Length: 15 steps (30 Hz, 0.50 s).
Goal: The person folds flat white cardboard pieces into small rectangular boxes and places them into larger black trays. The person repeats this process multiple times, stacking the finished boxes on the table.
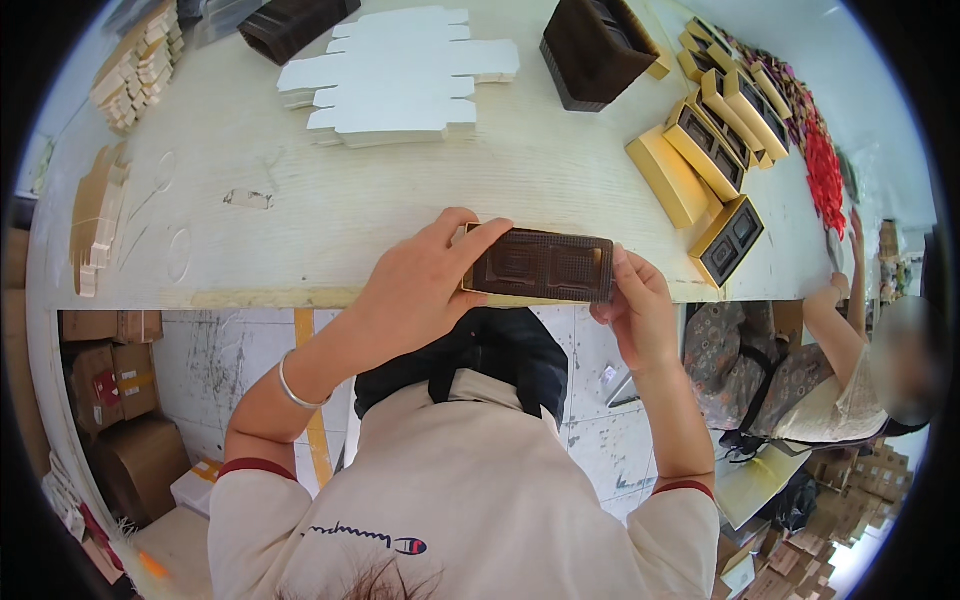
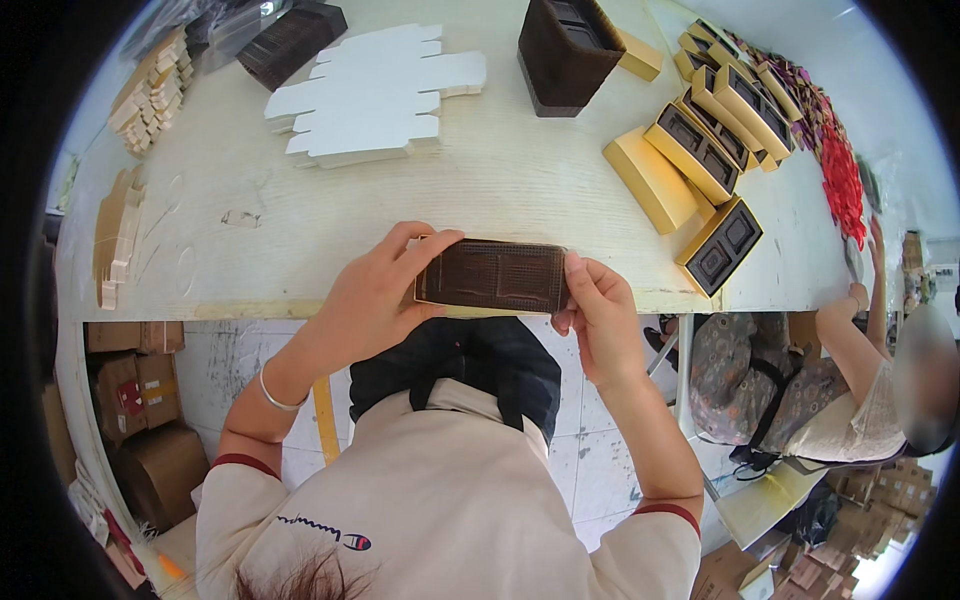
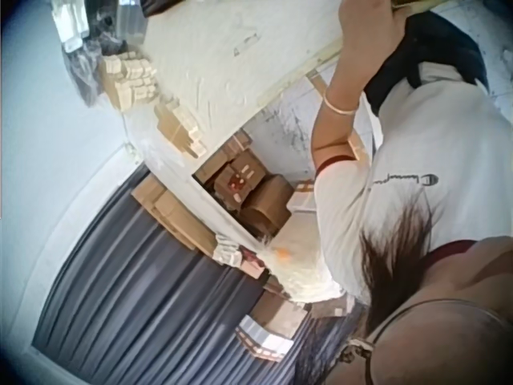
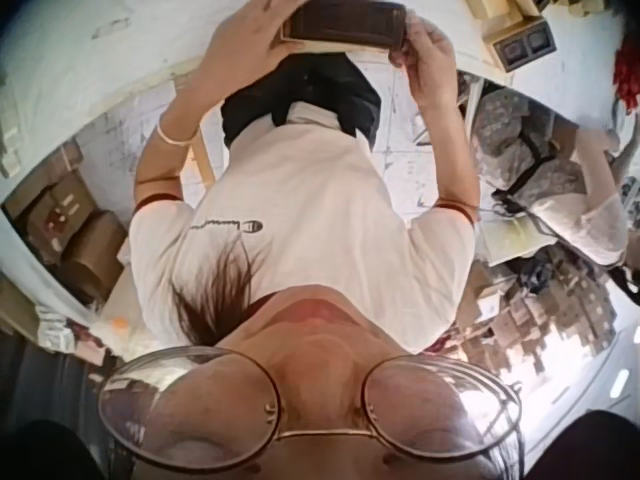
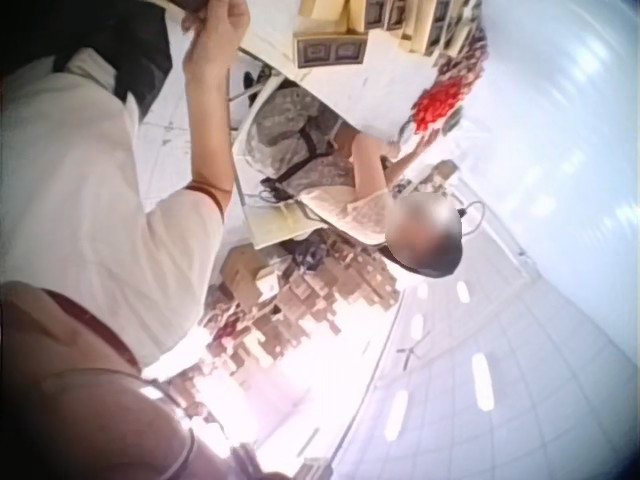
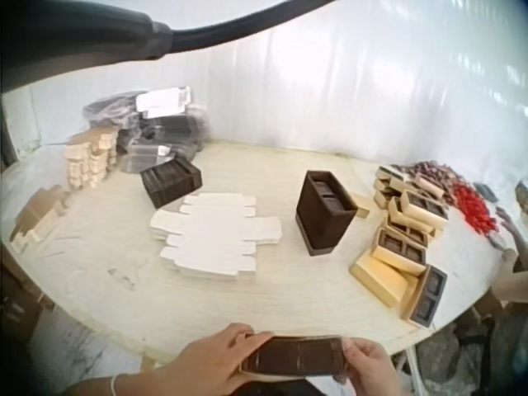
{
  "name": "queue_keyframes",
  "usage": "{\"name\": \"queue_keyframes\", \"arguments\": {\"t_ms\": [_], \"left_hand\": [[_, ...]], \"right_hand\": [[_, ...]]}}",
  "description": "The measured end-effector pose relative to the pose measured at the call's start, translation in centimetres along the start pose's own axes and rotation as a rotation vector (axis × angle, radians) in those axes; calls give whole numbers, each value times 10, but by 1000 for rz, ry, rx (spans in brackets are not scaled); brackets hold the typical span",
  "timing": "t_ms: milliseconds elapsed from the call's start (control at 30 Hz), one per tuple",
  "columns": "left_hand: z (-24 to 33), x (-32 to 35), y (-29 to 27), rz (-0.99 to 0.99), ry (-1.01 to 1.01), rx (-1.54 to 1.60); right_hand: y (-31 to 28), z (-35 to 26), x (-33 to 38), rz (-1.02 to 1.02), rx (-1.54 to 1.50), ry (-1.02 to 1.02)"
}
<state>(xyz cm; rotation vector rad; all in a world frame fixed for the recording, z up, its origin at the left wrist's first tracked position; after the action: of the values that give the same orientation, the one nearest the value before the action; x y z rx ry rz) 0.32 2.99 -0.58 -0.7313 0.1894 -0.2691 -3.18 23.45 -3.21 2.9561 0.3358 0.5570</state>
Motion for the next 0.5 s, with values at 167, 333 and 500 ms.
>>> {"name": "queue_keyframes", "arguments": {"t_ms": [167, 333, 500], "left_hand": [[-7, -1, -4, -42, -53, 88], [-7, -6, -8, -113, -26, 13], [-10, -14, -8, -86, -6, -42]], "right_hand": [[10, -45, 4, 29, 477, -548], [46, -55, 16, -479, 1068, -819], [65, -48, 14, -530, 1040, -797]]}}
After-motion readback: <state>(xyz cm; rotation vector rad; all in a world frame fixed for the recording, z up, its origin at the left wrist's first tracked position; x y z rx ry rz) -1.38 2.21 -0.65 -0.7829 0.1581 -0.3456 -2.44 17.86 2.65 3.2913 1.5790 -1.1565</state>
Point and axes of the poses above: each hand's wrist, its own x-axis away from the middle knuckle, its own y-axis out of the palm, z = x × y, the point moved 8 cm from there along -x, towards the middle knuckle, and after that the axes turned 5 degrees about x, right-handed, at the moved point
